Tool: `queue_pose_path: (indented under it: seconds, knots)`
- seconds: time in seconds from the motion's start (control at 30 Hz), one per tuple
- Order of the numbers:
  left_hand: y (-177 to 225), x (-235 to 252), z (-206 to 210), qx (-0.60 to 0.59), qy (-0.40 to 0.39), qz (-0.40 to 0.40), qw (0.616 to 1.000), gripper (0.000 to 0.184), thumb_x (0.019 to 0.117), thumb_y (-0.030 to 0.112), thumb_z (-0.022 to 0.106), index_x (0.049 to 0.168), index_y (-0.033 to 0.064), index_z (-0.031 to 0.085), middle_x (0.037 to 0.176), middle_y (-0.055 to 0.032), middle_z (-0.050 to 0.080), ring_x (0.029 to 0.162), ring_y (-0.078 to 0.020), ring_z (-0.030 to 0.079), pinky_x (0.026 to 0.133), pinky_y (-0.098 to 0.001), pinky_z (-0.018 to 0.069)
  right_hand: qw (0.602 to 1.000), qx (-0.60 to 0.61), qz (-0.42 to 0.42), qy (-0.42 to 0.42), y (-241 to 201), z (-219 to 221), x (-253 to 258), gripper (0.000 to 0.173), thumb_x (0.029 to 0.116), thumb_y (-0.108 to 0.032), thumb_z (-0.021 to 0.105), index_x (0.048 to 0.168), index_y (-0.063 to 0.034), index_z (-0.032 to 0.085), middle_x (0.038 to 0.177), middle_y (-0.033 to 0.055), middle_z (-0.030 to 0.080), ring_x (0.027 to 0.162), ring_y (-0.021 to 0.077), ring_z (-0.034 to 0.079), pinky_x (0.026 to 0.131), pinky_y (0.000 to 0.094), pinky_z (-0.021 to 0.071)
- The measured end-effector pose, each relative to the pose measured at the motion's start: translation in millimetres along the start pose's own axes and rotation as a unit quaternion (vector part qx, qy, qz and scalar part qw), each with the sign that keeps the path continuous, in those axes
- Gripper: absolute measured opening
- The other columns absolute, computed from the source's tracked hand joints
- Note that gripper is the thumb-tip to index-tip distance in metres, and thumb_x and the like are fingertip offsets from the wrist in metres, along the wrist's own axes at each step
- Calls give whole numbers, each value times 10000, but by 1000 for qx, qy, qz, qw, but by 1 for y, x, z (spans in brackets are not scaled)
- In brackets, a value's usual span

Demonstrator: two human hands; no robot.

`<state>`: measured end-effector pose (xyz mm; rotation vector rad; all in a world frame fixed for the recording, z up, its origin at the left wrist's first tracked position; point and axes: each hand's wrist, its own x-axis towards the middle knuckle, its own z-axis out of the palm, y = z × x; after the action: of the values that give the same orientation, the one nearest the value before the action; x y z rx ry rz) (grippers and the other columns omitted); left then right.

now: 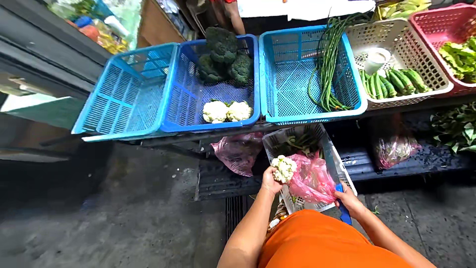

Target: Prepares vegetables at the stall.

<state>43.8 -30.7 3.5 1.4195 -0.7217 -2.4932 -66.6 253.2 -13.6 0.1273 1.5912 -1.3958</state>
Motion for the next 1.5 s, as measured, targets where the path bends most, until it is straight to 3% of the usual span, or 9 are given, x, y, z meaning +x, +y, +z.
queue_pose_path:
  seconds: [0.17, 0.43, 0.57, 0.87, 1.0, 1.2, 1.3, 1.4, 1.5]
  knots:
    - [18, -8, -8, -26, -40, -1, 999, 439, 1036, 346, 201, 1066, 96, 561, 917, -136, 688, 841, -290, 694, 727, -513, 574, 964, -251, 49, 66, 30, -22, 20, 539, 962, -30, 594, 1468, -44, 411, 1046, 233, 634, 651, 300, 644, 592, 484, 568]
    - [25, -15, -22, 199, -80, -65, 975, 307, 949, 96, 415, 1233, 61, 527, 1032, -161, 684, 906, -290, 695, 788, -488, 588, 873, -460, 83, 141, 37, -58, 32, 555, 964, -138, 630, 1486, -90, 448, 1179, 274, 679, 1010, 452, 698, 877, 640, 547]
    - [36, -17, -15, 609, 15, -18, 793, 698, 863, 120, 710, 1484, 16, 407, 1298, -256, 604, 1158, -357, 628, 970, -542, 523, 857, -487, 87, 142, 38, -60, 28, 565, 970, -177, 636, 1499, -119, 447, 1241, 263, 668, 1130, 458, 663, 939, 658, 518]
    - [3, -48, 18, 607, 5, 315, 729, 640, 752, 73, 795, 1323, -21, 520, 1353, -214, 563, 1281, -297, 550, 1104, -404, 457, 895, -445, 18, 31, 47, -34, 25, 535, 992, -281, 661, 1456, -86, 482, 1177, 253, 674, 976, 407, 705, 865, 609, 561]
    - [-28, -37, 12, 573, -38, 519, 632, 598, 704, 36, 795, 1239, -87, 557, 1262, -282, 604, 1238, -385, 580, 1081, -448, 477, 922, -386, 13, 22, 36, -17, 28, 534, 988, -208, 646, 1468, -81, 449, 1142, 252, 656, 810, 361, 705, 733, 554, 592]
    - [-47, -33, 9, 496, -92, 656, 562, 812, 655, 19, 786, 1384, 49, 431, 1253, -233, 558, 1217, -334, 565, 1086, -419, 463, 942, -335, -5, 24, 23, -7, 25, 516, 979, -133, 631, 1455, -59, 445, 1034, 215, 655, 638, 273, 662, 626, 470, 588]
    - [-46, -42, 19, 511, -99, 591, 617, 712, 675, 56, 785, 1323, -55, 512, 1205, -246, 620, 1159, -330, 618, 1029, -414, 515, 959, -281, -8, 33, 22, -6, 24, 480, 971, -112, 643, 1412, -36, 470, 993, 198, 647, 587, 238, 633, 576, 427, 578]
    - [-36, -47, 33, 575, -95, 244, 775, 638, 911, 177, 664, 1466, -23, 423, 1243, -186, 647, 1139, -257, 647, 996, -401, 529, 985, -171, -6, 37, 17, 3, 20, 433, 994, -94, 620, 1383, -1, 455, 915, 168, 633, 501, 190, 582, 486, 363, 551]
    - [-42, -19, 16, 658, -76, 40, 748, 682, 1036, 394, 571, 1553, 12, 345, 1481, -264, 503, 1372, -381, 514, 1149, -548, 404, 993, -110, -10, 50, 12, 12, 21, 406, 1018, -120, 607, 1369, 4, 445, 907, 158, 629, 489, 182, 572, 470, 349, 547]
